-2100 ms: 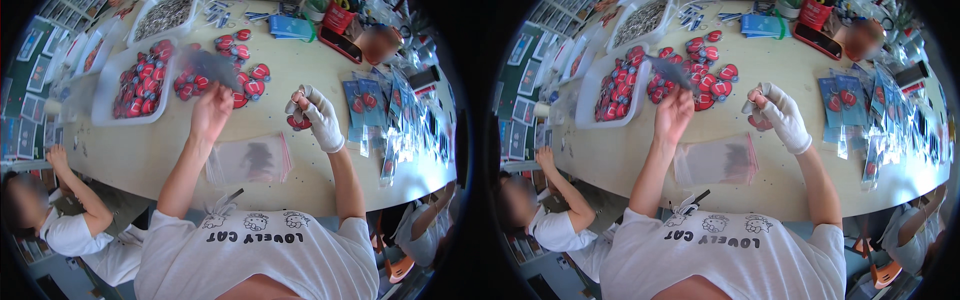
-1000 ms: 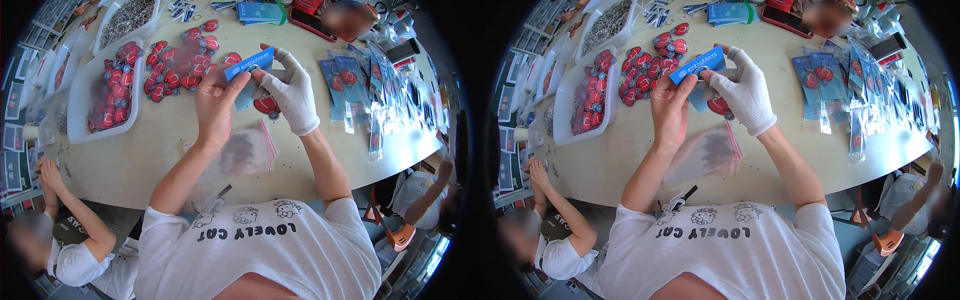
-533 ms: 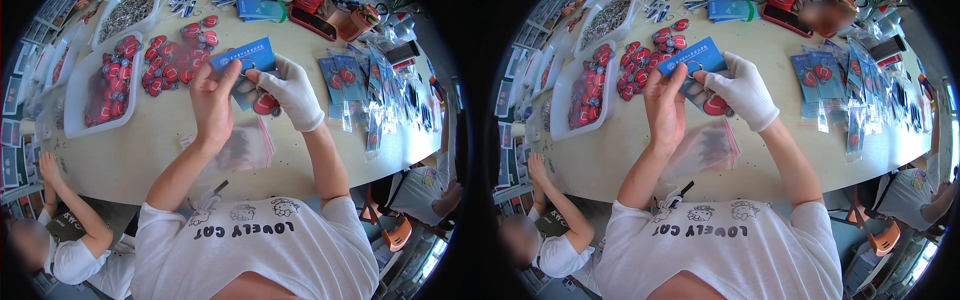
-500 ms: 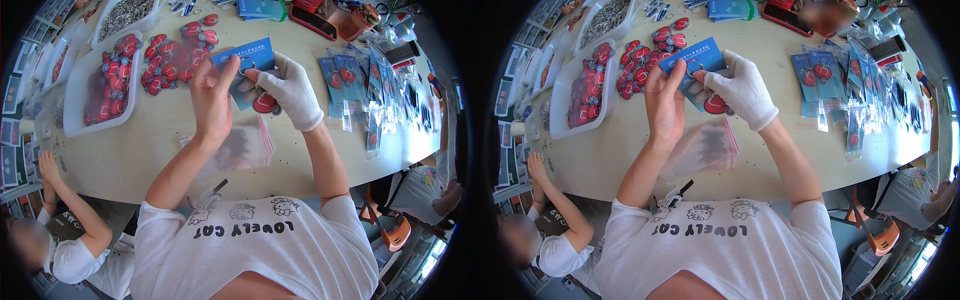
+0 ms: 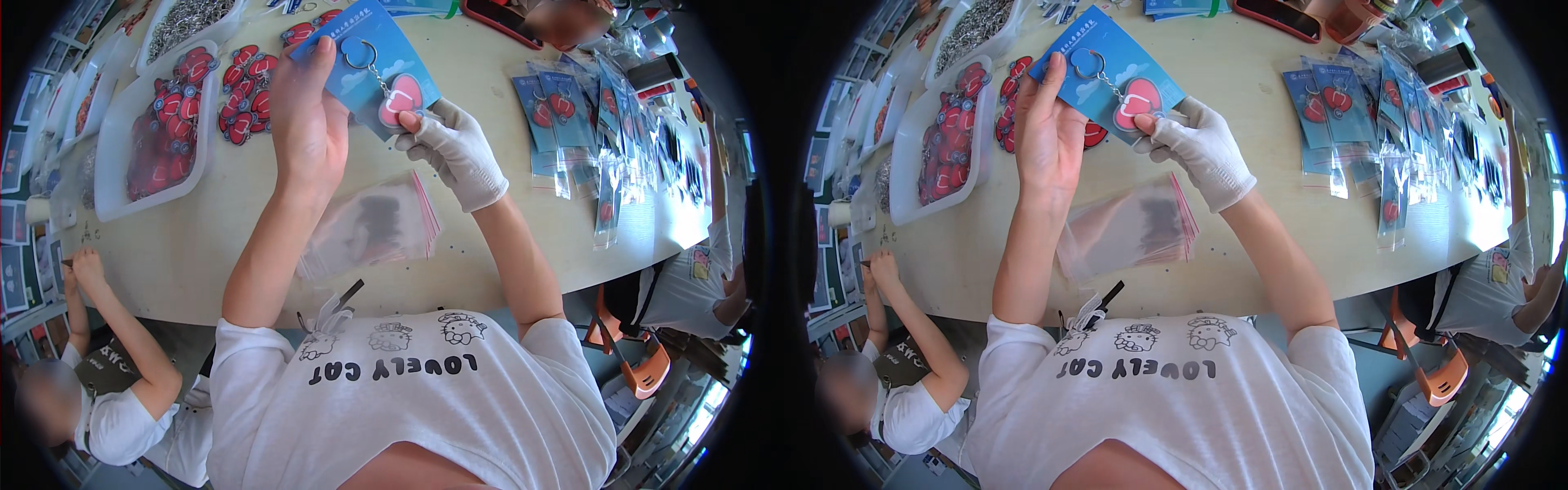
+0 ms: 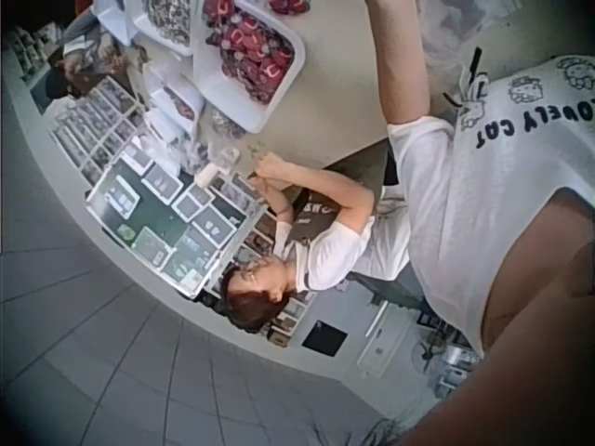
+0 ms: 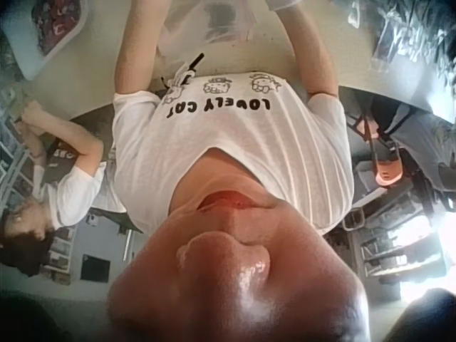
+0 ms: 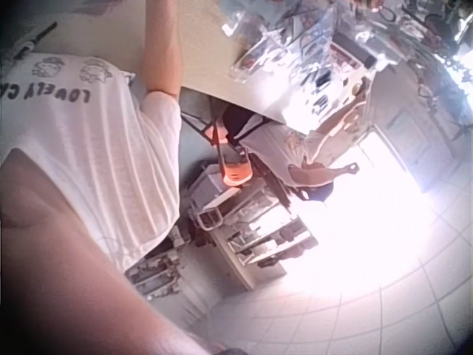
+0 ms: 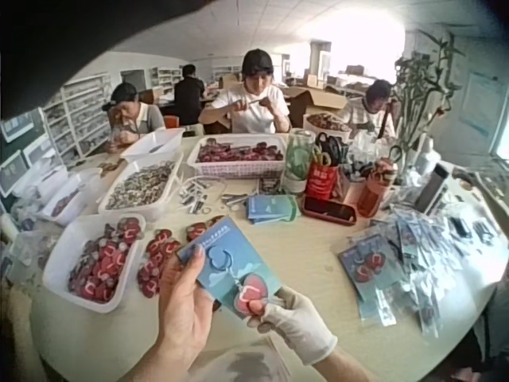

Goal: The person assembles heart-shaped keychains by attaching them to blue cardboard backing cards. They pick up a keychain and a card, thread the metal ring through a hole in the card, and place the finished unit on a growing pile. The process is repeated continuously throughout the clip.

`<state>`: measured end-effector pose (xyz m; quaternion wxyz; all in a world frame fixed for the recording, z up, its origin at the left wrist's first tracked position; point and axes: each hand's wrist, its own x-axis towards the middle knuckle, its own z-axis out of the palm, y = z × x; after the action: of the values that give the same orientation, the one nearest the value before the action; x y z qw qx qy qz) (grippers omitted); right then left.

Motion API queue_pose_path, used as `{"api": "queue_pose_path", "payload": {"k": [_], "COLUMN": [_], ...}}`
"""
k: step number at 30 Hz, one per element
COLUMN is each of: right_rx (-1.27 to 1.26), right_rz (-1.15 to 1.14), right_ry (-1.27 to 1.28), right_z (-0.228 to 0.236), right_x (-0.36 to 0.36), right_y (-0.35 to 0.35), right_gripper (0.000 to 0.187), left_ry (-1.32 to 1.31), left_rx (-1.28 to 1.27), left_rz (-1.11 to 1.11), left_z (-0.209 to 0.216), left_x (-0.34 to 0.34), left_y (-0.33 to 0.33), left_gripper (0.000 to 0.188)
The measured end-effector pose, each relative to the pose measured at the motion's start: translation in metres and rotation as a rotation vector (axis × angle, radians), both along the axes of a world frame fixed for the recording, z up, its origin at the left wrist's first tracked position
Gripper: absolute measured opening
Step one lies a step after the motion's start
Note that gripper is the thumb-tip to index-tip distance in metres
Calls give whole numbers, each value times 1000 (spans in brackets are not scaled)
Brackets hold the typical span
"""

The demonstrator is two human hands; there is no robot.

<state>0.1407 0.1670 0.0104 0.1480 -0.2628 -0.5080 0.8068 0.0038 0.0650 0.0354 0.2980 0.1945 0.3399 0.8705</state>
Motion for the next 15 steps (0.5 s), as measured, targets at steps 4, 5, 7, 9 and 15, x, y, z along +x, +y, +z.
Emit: {"api": "queue_pose_path", "payload": {"k": [4, 5, 7, 9, 15], "right_rx": [-167, -200, -49, 139, 253], "right_rz": [-43, -45, -62, -105, -337], "right_ry": [36, 63, -15, -130, -84], "right_z": [-3, -6, -19, -20, -30], "right_x": [3, 5, 17, 29, 63], "right_y": [-8, -7, -4, -4, 18], "right_gripper": [32, 28, 17, 15, 16], "left_ry": [43, 57, 92, 204, 1480], "left_rx": [-9, -52, -120, -252, -995], "left_rz": [51, 64, 92, 73, 28], "left_z": [3, 2, 0, -6, -67], "left_x": [4, 6, 6, 22, 52], "left_y": [1, -4, -11, -21, -62], "left_gripper": [20, 20, 20, 25, 41]}}
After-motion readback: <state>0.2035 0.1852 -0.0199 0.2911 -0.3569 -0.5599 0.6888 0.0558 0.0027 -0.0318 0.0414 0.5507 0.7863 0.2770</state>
